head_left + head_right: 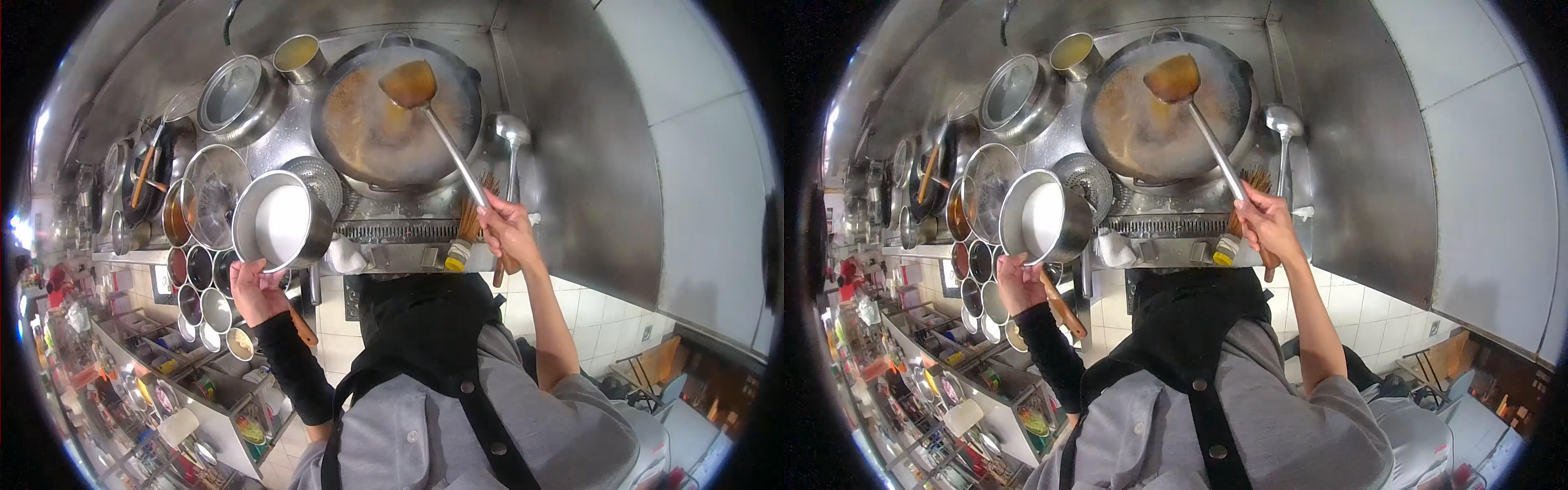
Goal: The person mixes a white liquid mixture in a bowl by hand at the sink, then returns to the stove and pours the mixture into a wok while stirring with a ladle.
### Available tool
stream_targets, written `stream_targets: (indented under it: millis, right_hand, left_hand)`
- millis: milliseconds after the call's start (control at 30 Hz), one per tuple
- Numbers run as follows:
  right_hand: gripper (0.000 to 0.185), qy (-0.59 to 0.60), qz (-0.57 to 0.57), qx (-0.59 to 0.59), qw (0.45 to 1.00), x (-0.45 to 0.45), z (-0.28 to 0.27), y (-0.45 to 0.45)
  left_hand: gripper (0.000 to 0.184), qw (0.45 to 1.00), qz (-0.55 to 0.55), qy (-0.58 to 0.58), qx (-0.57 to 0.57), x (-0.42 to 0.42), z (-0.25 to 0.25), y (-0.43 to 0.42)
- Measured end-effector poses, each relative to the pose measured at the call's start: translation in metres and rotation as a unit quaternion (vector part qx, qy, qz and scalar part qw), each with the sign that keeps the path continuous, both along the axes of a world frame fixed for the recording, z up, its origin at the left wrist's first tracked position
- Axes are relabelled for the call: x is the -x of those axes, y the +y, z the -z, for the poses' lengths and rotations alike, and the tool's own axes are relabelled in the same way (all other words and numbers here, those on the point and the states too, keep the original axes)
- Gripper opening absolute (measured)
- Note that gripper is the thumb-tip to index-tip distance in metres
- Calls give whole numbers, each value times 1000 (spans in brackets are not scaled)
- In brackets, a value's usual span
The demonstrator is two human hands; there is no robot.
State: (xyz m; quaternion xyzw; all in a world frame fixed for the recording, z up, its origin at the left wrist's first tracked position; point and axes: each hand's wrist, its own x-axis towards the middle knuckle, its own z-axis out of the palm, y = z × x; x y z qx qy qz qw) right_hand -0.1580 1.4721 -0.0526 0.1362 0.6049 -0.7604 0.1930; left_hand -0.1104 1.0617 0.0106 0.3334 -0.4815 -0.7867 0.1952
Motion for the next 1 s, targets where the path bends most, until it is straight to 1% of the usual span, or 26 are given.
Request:
stream_targets:
  millis: [100, 200, 300, 567, 867, 967, 1000]
  right_hand:
    - [48, 16, 7, -7, 1000, 2, -19, 0]
    - [47, 43, 12, -25, 999, 4, -36, -2]
    - [48, 63, 12, -26, 998, 8, -51, -3]
    - [49, 87, 16, -26, 996, 16, -68, -10]
    - [49, 112, -12, -142, 983, 19, -73, -21]
    - [50, 97, -39, -235, 966, 20, -66, -19]
    - [50, 130, -37, -281, 950, 21, -61, -19]
  left_hand:
    - [14, 1000, 10, 14, -5, 0, -4, 0]
    - [15, 999, 2, -25, 36, 3, -14, 9]
    - [16, 999, 10, -22, 40, 3, -22, 13]
    - [16, 1000, 24, 6, 10, -8, -8, 1]
    - [17, 999, 33, 23, 29, 9, -4, -1]
    - [14, 997, 39, 29, 59, 26, -4, -2]
    - [13, 996, 45, 29, 72, 34, -6, -1]
